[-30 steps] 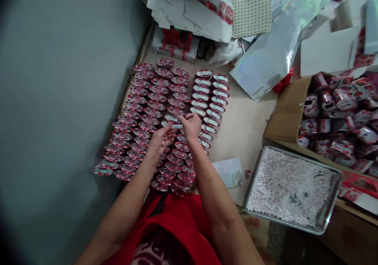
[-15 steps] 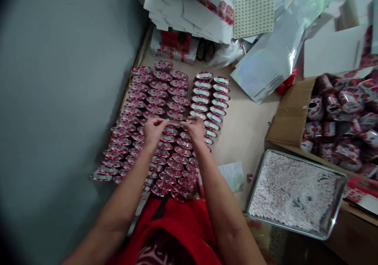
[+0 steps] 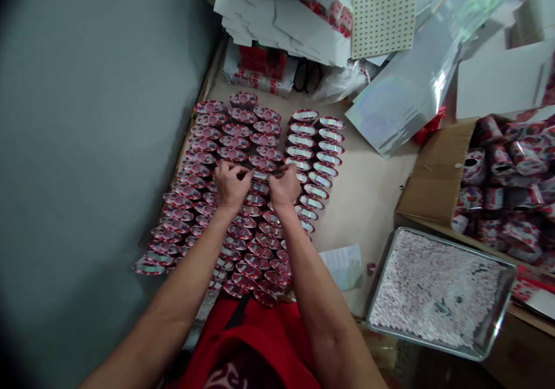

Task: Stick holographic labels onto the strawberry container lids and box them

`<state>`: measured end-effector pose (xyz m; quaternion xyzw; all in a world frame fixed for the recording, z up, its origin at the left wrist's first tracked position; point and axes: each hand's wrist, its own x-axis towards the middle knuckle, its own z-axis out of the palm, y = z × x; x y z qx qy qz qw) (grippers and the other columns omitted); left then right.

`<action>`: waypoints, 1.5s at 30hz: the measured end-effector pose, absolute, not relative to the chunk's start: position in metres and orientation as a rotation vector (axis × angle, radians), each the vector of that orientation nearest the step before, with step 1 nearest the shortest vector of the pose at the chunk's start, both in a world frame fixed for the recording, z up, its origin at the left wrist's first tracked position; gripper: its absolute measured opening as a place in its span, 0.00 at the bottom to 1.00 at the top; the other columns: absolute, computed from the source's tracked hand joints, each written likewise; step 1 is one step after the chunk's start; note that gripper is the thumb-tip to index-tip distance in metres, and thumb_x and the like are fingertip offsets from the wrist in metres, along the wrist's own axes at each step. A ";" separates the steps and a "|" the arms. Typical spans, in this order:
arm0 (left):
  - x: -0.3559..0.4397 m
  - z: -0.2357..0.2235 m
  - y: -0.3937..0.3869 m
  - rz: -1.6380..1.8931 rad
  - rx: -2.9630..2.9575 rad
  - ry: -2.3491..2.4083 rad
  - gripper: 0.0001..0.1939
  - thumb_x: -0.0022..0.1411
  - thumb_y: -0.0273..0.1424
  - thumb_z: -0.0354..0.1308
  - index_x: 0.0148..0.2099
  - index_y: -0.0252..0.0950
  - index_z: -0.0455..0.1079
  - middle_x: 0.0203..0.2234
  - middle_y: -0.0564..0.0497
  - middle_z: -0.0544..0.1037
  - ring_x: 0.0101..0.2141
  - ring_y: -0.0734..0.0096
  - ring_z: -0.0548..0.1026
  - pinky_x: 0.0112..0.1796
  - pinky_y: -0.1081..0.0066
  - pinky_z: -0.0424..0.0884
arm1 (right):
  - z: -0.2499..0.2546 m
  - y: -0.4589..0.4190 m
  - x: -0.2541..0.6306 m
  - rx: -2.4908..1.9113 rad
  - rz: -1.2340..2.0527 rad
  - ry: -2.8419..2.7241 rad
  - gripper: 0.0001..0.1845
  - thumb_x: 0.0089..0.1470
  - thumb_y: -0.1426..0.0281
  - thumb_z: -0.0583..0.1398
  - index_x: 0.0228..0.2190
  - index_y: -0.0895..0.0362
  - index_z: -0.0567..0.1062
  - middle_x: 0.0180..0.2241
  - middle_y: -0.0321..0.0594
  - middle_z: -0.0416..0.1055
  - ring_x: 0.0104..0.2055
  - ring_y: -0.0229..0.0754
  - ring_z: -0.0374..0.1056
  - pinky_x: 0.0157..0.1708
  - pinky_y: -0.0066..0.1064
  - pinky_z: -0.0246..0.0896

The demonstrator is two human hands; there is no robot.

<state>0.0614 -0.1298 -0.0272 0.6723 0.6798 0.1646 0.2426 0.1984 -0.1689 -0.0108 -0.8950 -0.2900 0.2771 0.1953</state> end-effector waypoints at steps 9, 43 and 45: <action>0.064 -0.031 -0.131 0.461 1.875 1.875 0.08 0.61 0.40 0.68 0.34 0.42 0.80 0.44 0.42 0.75 0.50 0.48 0.70 0.53 0.52 0.64 | -0.011 -0.167 0.196 -2.534 0.768 -0.878 0.19 0.50 0.64 0.62 0.44 0.52 0.68 0.34 0.35 0.79 0.37 0.48 0.74 0.36 0.33 0.57; 0.278 -0.056 -0.413 -0.220 1.886 1.071 0.12 0.65 0.27 0.63 0.50 0.35 0.79 0.49 0.38 0.81 0.54 0.53 0.76 0.55 0.60 0.68 | -0.031 -0.535 0.404 -2.493 0.386 -1.370 0.18 0.63 0.76 0.54 0.49 0.58 0.80 0.49 0.51 0.76 0.51 0.53 0.66 0.54 0.41 0.61; 0.283 -0.073 -0.412 -0.231 1.820 1.069 0.11 0.67 0.28 0.61 0.49 0.37 0.81 0.49 0.41 0.83 0.51 0.57 0.78 0.53 0.63 0.70 | -0.039 -0.533 0.404 -2.419 0.446 -1.590 0.22 0.64 0.77 0.54 0.57 0.58 0.76 0.57 0.52 0.73 0.54 0.54 0.64 0.57 0.43 0.60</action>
